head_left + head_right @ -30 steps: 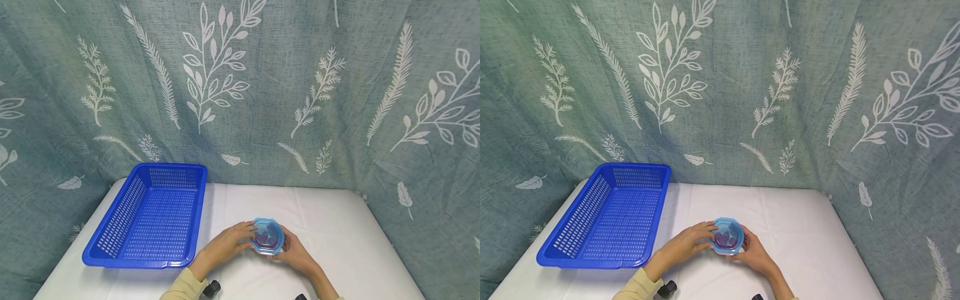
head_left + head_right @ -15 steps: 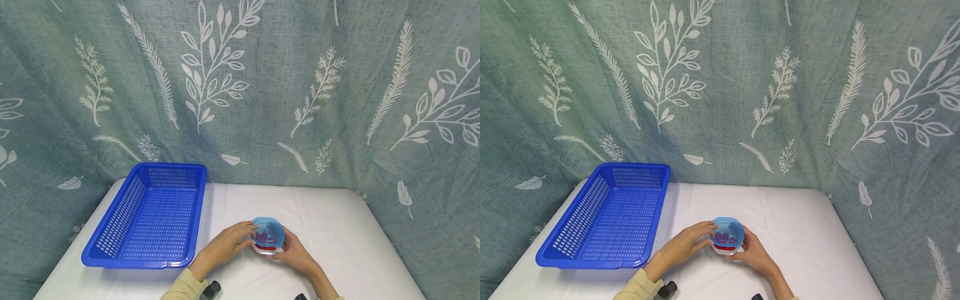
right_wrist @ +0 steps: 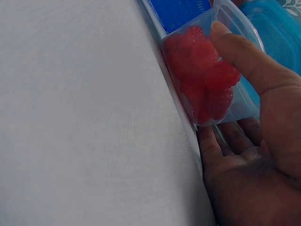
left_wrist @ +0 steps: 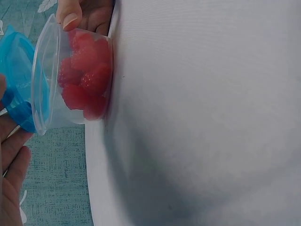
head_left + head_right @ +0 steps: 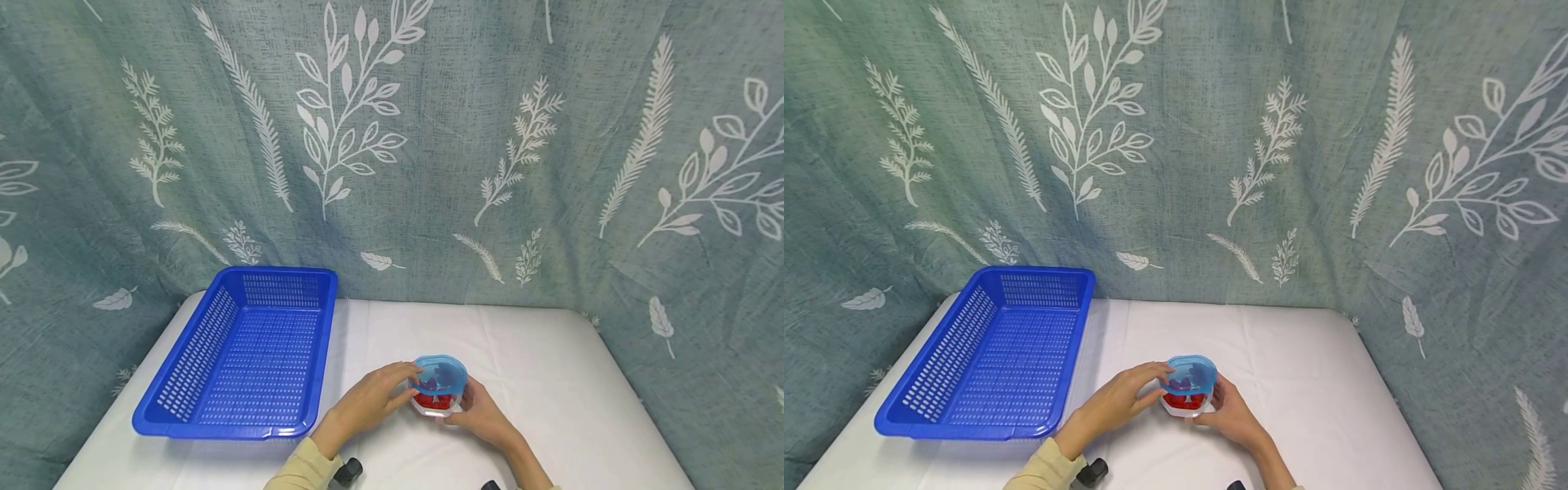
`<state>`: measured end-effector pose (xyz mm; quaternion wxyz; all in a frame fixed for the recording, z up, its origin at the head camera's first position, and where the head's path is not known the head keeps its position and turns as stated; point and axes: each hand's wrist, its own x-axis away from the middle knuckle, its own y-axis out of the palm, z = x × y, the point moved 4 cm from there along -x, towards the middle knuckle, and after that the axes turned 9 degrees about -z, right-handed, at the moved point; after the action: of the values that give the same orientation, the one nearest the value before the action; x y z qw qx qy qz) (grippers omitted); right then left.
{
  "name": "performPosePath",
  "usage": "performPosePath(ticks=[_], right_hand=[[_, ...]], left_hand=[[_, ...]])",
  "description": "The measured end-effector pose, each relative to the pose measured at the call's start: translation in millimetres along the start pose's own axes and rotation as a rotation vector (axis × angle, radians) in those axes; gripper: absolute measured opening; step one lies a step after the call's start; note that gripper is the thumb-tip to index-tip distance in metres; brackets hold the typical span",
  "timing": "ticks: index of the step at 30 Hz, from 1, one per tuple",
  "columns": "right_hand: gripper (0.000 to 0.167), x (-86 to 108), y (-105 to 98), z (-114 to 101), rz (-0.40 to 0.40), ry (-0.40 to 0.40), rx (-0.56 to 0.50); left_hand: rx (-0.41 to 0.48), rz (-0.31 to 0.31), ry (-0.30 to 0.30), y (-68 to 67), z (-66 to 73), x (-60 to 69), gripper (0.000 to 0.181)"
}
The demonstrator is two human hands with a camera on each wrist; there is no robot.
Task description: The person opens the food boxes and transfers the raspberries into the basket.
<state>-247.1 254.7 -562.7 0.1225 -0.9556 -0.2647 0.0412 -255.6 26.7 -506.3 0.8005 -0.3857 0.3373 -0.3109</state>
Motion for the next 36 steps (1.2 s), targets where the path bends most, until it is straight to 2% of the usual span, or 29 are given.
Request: performPosePath(ticks=[10,14,20,27,31,36], right_hand=[[0.095,-0.6,1,3,-0.030,-0.030,-0.049],[0.096,-0.6,1,3,-0.030,-0.028,-0.066],[0.091,-0.3,1,4,-0.020,-0.046,-0.022],[0.089,-0.4,0,5,-0.014,-0.049,-0.026],[0.089,-0.7,0,5,-0.009,-0.049,-0.026],[0.090,-0.6,0,6,0.010,-0.017,0.003]], left_hand=[[0.033,0.035,0.011,1.0,-1.8,-2.5,0.012],[0.098,0.074,0.031,0.6,-3.4,-4.1,0.013],[0.219,0.130,0.057,2.1,-8.1,-7.8,0.023],[0.211,0.150,0.042,5.5,-10.9,-10.2,0.029],[0.204,0.194,0.059,5.5,-9.6,-12.1,0.027],[0.242,0.249,0.070,5.1,-8.3,-14.3,0.025]])
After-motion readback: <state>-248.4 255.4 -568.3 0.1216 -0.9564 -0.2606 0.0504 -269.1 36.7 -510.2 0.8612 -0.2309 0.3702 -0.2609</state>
